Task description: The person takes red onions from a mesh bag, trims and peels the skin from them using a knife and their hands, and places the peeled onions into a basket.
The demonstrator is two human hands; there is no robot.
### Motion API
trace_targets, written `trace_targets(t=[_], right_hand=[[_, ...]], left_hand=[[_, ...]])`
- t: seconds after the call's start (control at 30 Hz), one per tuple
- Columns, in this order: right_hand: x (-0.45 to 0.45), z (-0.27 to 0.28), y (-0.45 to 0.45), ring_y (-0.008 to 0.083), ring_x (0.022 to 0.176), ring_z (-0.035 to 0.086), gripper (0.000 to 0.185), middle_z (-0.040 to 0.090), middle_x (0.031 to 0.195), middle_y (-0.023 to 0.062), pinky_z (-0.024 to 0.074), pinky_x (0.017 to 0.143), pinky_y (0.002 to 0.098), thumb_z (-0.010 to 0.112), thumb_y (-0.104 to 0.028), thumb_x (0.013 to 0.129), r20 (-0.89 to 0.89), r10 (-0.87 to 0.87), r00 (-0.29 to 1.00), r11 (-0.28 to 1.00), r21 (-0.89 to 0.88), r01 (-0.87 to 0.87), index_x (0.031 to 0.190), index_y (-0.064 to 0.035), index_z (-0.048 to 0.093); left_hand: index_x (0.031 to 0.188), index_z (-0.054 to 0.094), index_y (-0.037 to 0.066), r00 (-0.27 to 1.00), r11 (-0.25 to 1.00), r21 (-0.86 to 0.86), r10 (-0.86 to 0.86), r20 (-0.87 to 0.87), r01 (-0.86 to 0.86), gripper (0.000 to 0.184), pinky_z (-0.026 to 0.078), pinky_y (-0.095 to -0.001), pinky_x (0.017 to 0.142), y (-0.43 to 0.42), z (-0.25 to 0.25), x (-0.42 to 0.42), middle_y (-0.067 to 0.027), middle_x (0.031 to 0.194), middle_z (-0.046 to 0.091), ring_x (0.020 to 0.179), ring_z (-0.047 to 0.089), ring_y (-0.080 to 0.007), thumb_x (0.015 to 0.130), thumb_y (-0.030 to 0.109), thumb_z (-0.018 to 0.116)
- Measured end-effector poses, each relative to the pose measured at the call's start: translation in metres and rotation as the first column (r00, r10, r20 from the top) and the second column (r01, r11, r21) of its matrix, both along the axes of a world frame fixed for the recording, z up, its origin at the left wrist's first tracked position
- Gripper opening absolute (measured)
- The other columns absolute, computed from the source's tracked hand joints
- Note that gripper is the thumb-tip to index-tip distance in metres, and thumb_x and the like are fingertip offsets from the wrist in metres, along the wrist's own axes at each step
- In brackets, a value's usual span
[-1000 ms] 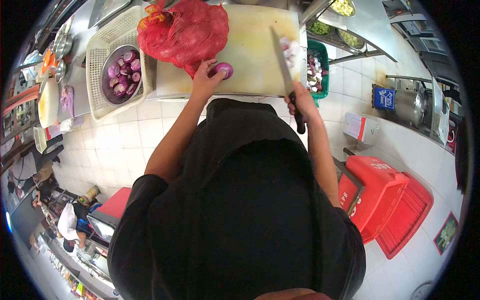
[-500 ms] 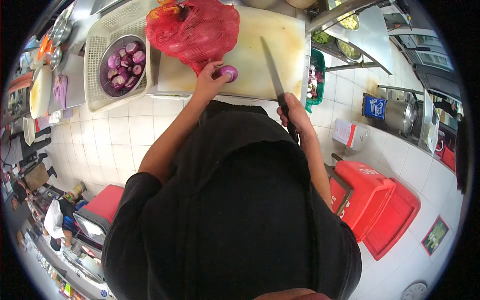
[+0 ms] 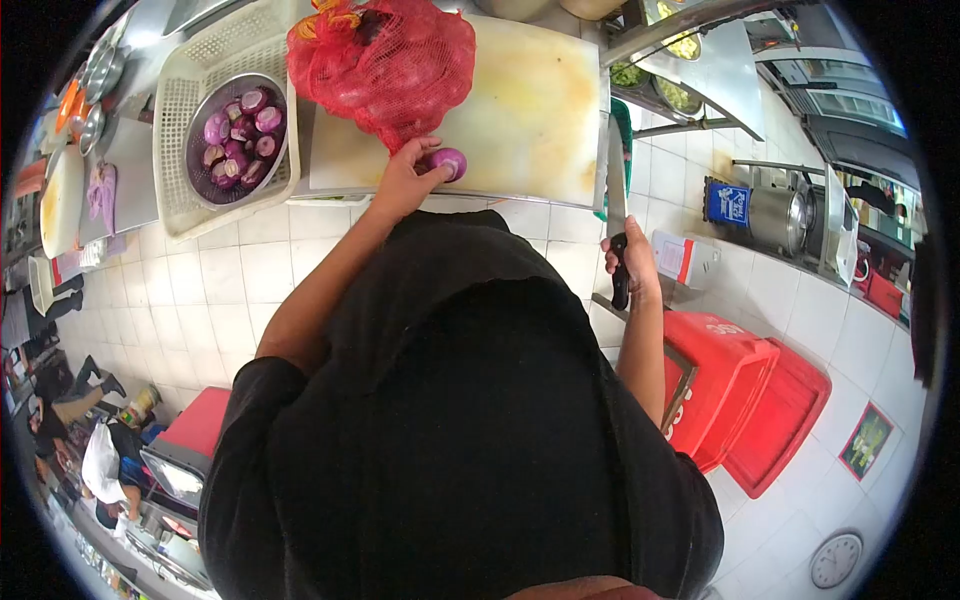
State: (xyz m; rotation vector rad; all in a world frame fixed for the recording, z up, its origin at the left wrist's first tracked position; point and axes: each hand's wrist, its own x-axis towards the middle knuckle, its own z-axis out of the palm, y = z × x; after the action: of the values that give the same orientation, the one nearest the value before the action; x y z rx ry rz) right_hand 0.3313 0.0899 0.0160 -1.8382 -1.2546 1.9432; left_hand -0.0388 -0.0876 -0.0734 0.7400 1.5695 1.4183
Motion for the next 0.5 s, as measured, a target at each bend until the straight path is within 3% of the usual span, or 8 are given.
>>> trace_targets(t=[0.13, 0.4, 0.5], right_hand=[[0.012, -0.013, 0.002, 0.0123, 0.045, 0.046, 0.037, 0.057, 0.069, 0.0085, 0.0404, 0.039, 0.0269, 0.035, -0.045, 0.106, 0.045, -0.141, 0.989, 0.986, 0.100, 0.136, 0.110, -0.0092, 0.045], [-0.028, 0.035, -0.033, 0.0117, 0.045, 0.047, 0.040, 0.058, 0.070, 0.0088, 0.0418, 0.039, 0.0280, 0.037, -0.044, 0.106, 0.126, 0.064, 0.990, 0.995, 0.064, -0.072, 0.114, -0.0068, 0.047], [-0.019, 0.015, -0.041, 0.0121, 0.044, 0.046, 0.040, 0.058, 0.068, 0.0090, 0.0418, 0.038, 0.0287, 0.037, -0.045, 0.105, 0.134, 0.003, 0.991, 0.993, 0.116, -0.018, 0.111, -0.0064, 0.047]], left_hand=[[0.129, 0.053, -0.002, 0.999, 0.999, -0.009, -0.051, 0.011, 0.051, 0.054, 0.052, -0.0311, 0.087, 0.000, 0.003, -0.005, -0.0132, 0.113, 0.067, 0.098, 0.064, -0.0159, 0.084, 0.016, 0.077], [0.128, 0.054, -0.002, 0.994, 0.994, 0.006, -0.105, -0.017, 0.105, 0.055, 0.052, -0.0306, 0.086, -0.001, 0.001, -0.012, -0.0133, 0.113, 0.067, 0.096, 0.064, -0.0148, 0.083, 0.018, 0.079], [0.128, 0.054, -0.002, 0.994, 0.994, 0.023, -0.107, 0.004, 0.107, 0.055, 0.052, -0.0307, 0.087, -0.003, 0.001, -0.012, -0.0129, 0.113, 0.067, 0.097, 0.063, -0.0147, 0.084, 0.017, 0.078]])
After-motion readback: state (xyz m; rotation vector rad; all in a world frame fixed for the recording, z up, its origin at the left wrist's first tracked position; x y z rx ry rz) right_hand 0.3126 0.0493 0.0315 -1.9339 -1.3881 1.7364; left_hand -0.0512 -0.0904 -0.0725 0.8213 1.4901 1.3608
